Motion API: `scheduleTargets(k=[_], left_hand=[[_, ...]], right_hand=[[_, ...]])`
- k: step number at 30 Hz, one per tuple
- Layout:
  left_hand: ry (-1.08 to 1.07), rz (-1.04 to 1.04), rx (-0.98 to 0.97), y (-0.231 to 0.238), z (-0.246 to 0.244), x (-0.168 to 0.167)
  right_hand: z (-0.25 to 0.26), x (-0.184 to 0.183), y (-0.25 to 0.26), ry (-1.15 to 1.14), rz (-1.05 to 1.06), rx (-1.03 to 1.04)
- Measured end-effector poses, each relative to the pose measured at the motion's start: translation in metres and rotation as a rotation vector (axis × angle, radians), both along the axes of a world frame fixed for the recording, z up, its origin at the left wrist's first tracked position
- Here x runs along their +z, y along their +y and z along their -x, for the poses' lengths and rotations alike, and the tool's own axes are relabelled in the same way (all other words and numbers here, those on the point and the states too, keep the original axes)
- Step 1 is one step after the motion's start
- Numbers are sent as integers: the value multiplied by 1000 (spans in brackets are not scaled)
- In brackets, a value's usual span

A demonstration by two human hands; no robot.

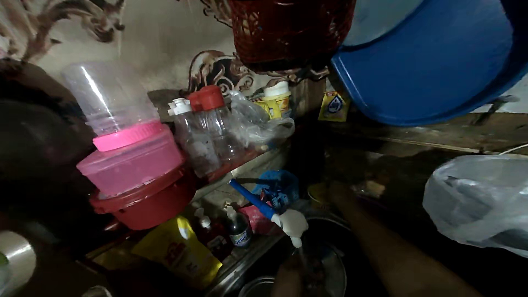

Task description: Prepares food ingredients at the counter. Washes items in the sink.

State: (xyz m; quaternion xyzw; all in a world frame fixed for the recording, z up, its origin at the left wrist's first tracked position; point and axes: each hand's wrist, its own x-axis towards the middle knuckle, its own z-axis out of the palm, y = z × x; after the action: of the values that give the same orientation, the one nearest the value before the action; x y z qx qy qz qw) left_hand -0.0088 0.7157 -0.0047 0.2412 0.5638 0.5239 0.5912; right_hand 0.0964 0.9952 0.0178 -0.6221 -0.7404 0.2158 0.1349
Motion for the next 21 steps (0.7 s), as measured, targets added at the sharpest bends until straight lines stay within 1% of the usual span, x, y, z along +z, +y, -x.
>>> scheduleTargets(k=[2, 4, 5, 7, 9, 11, 13, 16, 18, 21], left_hand=[[14, 21, 39, -1, -3, 2], [-18, 19, 95, 2, -4, -3], [-34, 14, 126, 3, -4, -5], [-46, 11, 166, 3, -6, -4], [-2, 17, 198, 4, -8, -2], [49, 4, 201, 6, -9, -2], [116, -12, 200, 8, -12, -2], [264, 19, 180, 9, -17, -2], [366, 19, 157, 6, -21, -2], [411, -40, 89, -3, -19, -1]], right_hand=[[-1, 5, -9, -30, -30, -27], [0, 12, -13, 7, -52, -91], [-1, 21, -17, 72, -70, -131], [-7, 44, -34, 274, -145, -181], [-18, 50, -64, 472, -225, -124], [-32, 41, -108, 541, -173, 4], [-40, 17, -154, 532, -86, 117], [-39, -6, -211, 504, 91, 173], [-36, -20, -225, 524, 140, 202], [-34, -24, -226, 561, 208, 198]])
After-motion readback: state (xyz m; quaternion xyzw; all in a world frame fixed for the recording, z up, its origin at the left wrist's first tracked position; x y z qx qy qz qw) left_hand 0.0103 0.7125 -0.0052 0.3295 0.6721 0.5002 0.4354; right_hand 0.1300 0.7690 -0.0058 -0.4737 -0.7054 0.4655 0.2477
